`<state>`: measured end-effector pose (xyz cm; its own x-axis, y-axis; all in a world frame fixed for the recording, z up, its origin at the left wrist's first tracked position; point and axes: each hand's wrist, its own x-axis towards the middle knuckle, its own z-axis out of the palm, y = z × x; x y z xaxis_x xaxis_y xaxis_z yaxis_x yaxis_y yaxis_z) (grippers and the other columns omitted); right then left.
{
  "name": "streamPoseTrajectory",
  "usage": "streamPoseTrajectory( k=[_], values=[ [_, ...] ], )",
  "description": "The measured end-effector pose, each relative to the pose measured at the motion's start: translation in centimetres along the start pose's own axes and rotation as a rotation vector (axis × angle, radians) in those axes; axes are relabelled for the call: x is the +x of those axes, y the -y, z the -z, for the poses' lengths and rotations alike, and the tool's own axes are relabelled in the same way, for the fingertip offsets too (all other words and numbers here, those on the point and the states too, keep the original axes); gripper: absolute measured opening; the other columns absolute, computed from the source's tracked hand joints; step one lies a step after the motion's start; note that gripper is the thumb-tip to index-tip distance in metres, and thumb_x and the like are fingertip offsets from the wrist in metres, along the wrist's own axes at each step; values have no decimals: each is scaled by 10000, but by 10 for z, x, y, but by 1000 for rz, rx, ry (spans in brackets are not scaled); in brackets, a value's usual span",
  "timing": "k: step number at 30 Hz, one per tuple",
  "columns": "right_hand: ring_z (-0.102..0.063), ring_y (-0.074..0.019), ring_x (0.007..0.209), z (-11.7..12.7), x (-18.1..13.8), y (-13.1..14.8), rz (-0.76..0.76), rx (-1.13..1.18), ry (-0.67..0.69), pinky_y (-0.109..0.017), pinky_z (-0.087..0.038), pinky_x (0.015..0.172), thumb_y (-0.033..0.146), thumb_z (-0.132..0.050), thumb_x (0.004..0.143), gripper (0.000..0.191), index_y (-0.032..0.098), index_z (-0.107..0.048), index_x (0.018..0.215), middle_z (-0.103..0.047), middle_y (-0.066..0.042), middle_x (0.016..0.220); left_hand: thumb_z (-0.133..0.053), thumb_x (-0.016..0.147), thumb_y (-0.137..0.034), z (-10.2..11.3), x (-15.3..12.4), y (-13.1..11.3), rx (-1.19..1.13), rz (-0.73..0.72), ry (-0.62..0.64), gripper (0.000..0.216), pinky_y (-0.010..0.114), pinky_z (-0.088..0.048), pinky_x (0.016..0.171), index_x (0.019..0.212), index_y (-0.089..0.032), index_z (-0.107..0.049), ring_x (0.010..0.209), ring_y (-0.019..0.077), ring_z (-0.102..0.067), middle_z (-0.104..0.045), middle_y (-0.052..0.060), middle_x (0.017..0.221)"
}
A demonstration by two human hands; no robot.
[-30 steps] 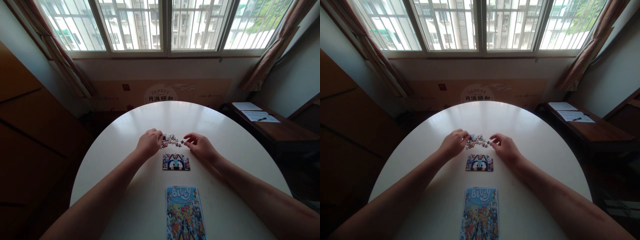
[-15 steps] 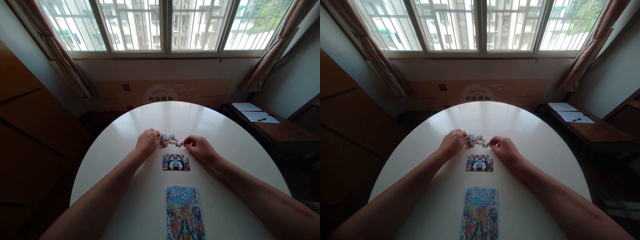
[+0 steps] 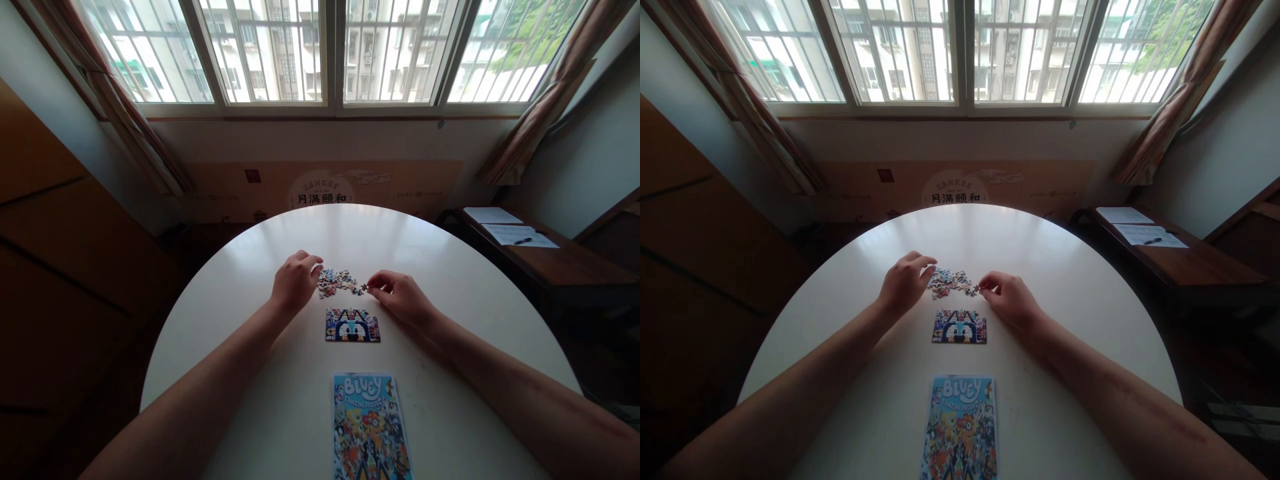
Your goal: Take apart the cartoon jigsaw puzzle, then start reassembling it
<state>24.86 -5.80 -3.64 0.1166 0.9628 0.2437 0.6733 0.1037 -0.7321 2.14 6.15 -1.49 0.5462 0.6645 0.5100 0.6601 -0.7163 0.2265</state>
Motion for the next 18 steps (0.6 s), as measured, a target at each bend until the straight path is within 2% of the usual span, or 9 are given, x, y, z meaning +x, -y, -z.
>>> streamPoseTrajectory(
  k=[2,5,8,11,13,18],
  values=[
    [-614,-143,698,-1,0,-1,4,43,16,-276,-498,647,332,-621,856,186,178,-671,949,-702,-63,873,-628,915,-176,2,-3,-8,-62,-110,-8,133,310,-518,691,1006,-174,-724,800,186,-626,-674,58,937],
    [-607,-135,696,-3,0,-3,13,180,76,-263,-503,632,360,-626,859,235,171,-603,998,-677,-53,848,-666,904,-218,2,-9,-26,-122,-333,52,156,330,-535,715,1047,-190,-720,844,194,-626,-682,61,964],
    [-601,-128,717,-6,-1,-4,63,221,66,-252,-503,650,337,-628,854,209,173,-571,970,-649,-35,826,-657,911,-228,0,-14,-39,-120,-450,94,187,365,-543,742,1087,-202,-714,871,206,-626,-691,71,1005],
    [-588,-124,709,-3,-1,-2,77,118,-35,-243,-483,633,301,-611,862,159,174,-582,953,-639,-30,816,-633,915,-190,-1,-15,-40,-108,-411,113,175,363,-540,743,1062,-204,-727,874,204,-625,-699,70,1007],
    [-599,-130,720,1,-1,-2,63,51,-75,-253,-489,648,296,-588,881,178,175,-606,1011,-653,-36,838,-625,913,-181,0,-13,-37,-95,-348,113,159,355,-536,733,1017,-207,-742,862,204,-626,-703,69,980],
    [-616,-142,751,4,-1,-2,63,-160,26,-297,-500,713,296,-591,898,267,223,-686,1137,-676,-56,994,-615,914,-196,-2,-11,-33,-97,-310,124,156,359,-528,745,959,-222,-762,836,203,-626,-705,63,940]
  ],
)
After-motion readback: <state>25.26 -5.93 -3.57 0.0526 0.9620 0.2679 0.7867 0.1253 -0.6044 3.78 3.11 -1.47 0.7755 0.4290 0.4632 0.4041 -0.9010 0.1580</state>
